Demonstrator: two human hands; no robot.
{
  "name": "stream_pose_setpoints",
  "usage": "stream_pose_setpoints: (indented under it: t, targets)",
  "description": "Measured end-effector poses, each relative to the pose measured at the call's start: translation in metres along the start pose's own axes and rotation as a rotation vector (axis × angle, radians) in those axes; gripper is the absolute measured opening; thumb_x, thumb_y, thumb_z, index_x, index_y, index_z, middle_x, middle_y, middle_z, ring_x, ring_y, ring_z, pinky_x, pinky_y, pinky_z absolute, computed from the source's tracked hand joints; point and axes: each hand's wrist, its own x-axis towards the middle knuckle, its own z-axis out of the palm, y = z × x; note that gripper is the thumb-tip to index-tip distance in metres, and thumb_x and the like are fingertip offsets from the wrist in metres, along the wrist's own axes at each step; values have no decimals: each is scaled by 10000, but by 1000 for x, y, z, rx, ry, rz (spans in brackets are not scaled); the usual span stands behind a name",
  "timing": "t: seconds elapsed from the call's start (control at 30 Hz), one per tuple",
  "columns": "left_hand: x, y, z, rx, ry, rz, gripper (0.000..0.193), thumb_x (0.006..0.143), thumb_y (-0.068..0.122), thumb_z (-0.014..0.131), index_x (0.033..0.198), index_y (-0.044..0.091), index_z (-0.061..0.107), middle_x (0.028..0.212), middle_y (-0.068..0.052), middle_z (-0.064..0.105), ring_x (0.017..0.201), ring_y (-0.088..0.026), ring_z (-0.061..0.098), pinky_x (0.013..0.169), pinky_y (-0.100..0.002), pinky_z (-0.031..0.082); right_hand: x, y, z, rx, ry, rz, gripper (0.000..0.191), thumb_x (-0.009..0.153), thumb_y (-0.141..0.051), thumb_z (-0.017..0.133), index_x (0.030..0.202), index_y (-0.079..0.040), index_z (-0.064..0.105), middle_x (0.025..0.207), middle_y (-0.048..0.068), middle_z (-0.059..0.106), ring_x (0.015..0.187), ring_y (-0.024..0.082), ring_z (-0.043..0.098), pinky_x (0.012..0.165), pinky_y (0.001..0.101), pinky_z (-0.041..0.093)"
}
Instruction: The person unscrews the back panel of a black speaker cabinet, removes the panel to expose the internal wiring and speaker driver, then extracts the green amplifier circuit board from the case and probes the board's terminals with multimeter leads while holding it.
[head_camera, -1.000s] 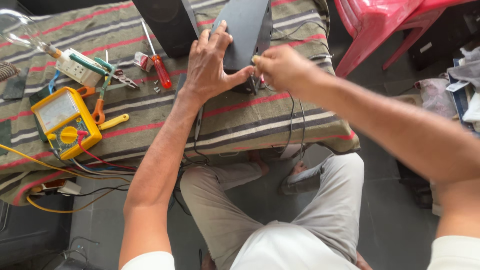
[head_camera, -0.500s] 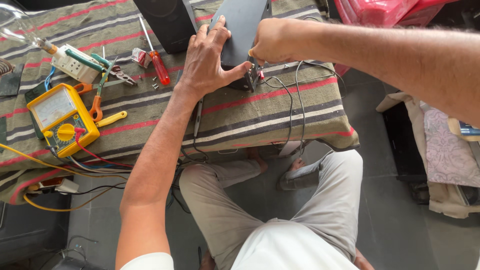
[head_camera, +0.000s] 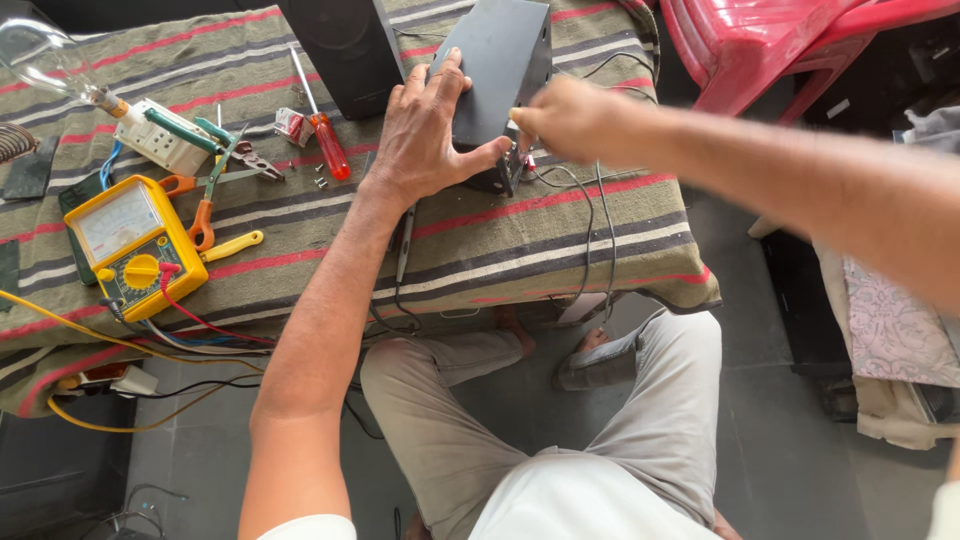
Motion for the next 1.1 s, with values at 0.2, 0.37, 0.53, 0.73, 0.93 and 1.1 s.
stream_pose_setpoints:
  t: [0.2, 0.37, 0.53, 0.73, 0.93, 1.1]
  targets:
    - [1, 0, 1, -44, -97, -118, 1127, 806, 655, 790, 1512, -98, 340, 1324, -177, 638, 1327, -484, 464, 1064, -574, 379, 5, 43, 54, 833, -50, -274, 306, 1076, -279, 508, 893, -67, 631, 595, -58, 427, 477, 53, 333, 414, 268, 252]
    - [1, 2, 2, -84, -143, -164, 1109, 809, 646, 780, 1539, -48, 316, 1423, -185, 590, 1396, -488, 415, 1133, -580, 341, 10, 41, 83, 689, 348, -311, 314, 1064, -263, 532, 849, -53, 619, 592, -54, 462, 500, 49, 391, 429, 265, 301]
    - [-1, 0, 5, -56, -161, -170, 1075, 812, 625, 779, 1552, -16, 334, 1415, -162, 602, 1418, -545, 343, 1136, -617, 303, 13, 39, 69, 734, 185, -254, 332, 1076, -264, 528, 839, -49, 614, 589, -54, 455, 482, 60, 372, 422, 277, 279]
    - [-4, -7, 7, -74, -135, -134, 1105, 792, 634, 786, 1544, -42, 343, 1332, -134, 660, 1401, -512, 385, 1105, -610, 332, 21, 30, 18, 643, -165, -117, 312, 1049, -244, 541, 830, -37, 624, 556, -27, 393, 437, 87, 312, 403, 290, 263]
    - [-2, -8, 1, -90, -103, -85, 1104, 800, 665, 792, 1533, -37, 358, 1328, -129, 661, 1374, -454, 428, 1088, -561, 347, 4, 12, 16, 108, 111, -285, 301, 1045, -269, 623, 942, 11, 665, 680, 37, 588, 646, 175, 583, 573, 323, 431]
    - [-4, -16, -5, -127, -172, -110, 1095, 789, 664, 777, 1552, -2, 362, 1374, -102, 631, 1348, -388, 460, 1094, -544, 353, -32, 28, 37, -281, 472, -788, 343, 943, -109, 718, 1222, 59, 610, 897, 195, 684, 833, 380, 685, 722, 458, 521]
